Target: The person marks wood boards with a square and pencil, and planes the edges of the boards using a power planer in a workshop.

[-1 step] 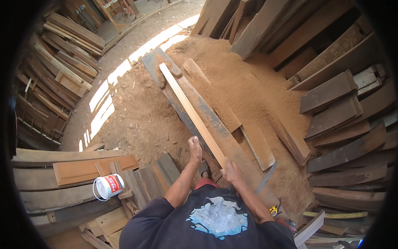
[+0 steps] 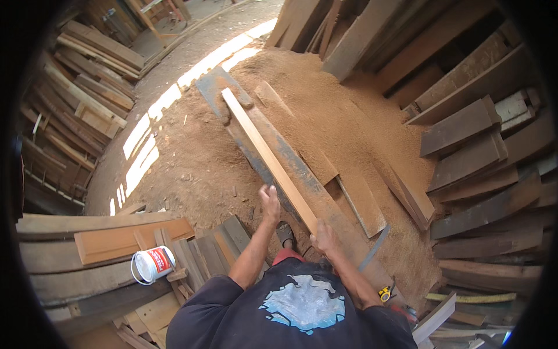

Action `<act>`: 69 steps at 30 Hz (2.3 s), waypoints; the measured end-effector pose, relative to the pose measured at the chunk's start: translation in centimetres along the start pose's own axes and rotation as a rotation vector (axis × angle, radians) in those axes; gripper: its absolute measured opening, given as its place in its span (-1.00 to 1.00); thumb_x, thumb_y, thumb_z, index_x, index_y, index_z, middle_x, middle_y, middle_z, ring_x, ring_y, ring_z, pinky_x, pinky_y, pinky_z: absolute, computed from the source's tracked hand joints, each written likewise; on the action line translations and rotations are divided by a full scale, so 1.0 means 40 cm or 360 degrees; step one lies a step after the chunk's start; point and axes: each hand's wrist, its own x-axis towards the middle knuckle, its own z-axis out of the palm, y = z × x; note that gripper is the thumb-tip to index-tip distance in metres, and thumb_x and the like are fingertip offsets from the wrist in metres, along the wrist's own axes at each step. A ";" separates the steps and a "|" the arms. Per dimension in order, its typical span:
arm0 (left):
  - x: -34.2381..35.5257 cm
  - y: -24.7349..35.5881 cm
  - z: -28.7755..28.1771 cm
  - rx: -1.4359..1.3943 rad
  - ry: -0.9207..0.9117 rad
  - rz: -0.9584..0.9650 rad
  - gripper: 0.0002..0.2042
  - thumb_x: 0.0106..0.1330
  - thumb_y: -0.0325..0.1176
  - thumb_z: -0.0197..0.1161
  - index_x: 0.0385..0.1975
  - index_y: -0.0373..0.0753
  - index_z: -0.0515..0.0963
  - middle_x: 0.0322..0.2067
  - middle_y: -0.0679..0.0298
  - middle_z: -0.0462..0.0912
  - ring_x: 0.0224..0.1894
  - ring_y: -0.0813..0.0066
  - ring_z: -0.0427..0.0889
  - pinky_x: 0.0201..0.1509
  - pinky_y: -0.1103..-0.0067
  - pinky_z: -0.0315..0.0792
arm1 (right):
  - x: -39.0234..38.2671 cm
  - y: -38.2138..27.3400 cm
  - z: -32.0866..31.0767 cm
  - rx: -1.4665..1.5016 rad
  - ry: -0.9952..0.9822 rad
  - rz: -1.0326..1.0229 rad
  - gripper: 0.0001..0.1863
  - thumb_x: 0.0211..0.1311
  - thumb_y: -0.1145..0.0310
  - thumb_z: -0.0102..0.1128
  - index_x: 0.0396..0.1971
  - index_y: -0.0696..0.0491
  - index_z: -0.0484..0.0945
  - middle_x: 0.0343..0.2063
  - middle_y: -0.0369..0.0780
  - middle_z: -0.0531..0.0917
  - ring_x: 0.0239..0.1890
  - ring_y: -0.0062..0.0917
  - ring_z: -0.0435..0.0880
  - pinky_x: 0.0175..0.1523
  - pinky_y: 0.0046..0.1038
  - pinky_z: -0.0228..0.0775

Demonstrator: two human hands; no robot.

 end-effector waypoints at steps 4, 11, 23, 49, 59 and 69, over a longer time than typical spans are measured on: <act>0.241 0.149 -0.021 0.0798 0.0063 0.0427 -0.10 0.31 -0.06 0.28 0.51 -0.42 -0.04 0.30 -0.39 0.23 0.34 -0.27 0.27 0.48 0.11 0.10 | 0.120 0.045 -0.005 0.0180 -0.0308 0.0054 -0.42 0.18 0.17 0.34 0.09 0.29 0.54 -0.16 0.24 0.68 -0.04 0.13 0.68 0.11 -0.07 0.49; 0.392 0.221 0.086 0.1041 0.0099 0.0192 -0.08 0.27 -0.22 0.25 0.57 -0.25 -0.13 0.36 -0.43 0.09 0.41 -0.35 0.16 0.50 0.12 0.08 | 0.280 0.173 -0.148 0.0506 0.0338 0.0540 -0.54 0.25 0.13 0.29 -0.11 0.27 0.64 -0.23 0.03 0.76 -0.15 -0.29 0.75 -0.04 -0.29 0.54; 0.405 0.207 0.072 0.1073 0.0093 0.0251 -0.10 0.20 -0.41 0.16 0.58 -0.17 -0.12 0.26 -0.35 0.36 0.21 -0.29 0.50 0.31 0.21 0.43 | 0.757 0.502 0.097 0.1267 -0.0101 0.1133 -0.61 0.24 0.09 0.41 -0.55 -0.02 0.42 -0.71 -0.36 0.36 -0.77 -0.65 0.23 -0.71 -0.53 -0.02; 0.397 0.226 0.089 0.1245 0.0163 0.0153 -0.08 0.20 -0.35 0.17 0.58 -0.09 -0.15 0.27 -0.32 0.39 0.20 -0.27 0.51 0.32 0.22 0.40 | 0.557 -0.059 -0.604 -0.0342 0.0933 -0.0578 -0.38 -0.29 0.22 0.67 -0.11 0.05 0.65 -0.27 -0.22 0.51 -0.07 -0.27 0.45 0.10 -0.21 0.28; 0.322 0.312 0.170 0.0235 -0.0061 0.0222 -0.07 0.37 -0.05 0.26 0.55 -0.32 -0.16 0.47 -0.32 -0.04 0.46 -0.15 0.21 0.39 -0.15 0.26 | 0.201 -0.172 -0.628 -0.0335 0.0995 -0.0603 -0.39 -0.24 0.17 0.63 -0.14 0.11 0.61 -0.39 -0.19 0.45 -0.25 -0.23 0.41 -0.08 -0.15 0.30; 0.324 0.159 0.342 -0.1452 -0.0630 -0.1181 -0.48 0.36 -0.39 0.19 0.28 -0.41 0.26 0.20 -0.11 0.51 0.27 -0.13 0.51 0.41 -0.09 0.34 | -0.083 -0.219 -0.529 -0.0519 0.0798 -0.0558 -0.42 -0.13 0.19 0.49 -0.01 0.05 0.65 -0.20 -0.23 0.58 -0.13 -0.26 0.45 0.09 -0.16 0.34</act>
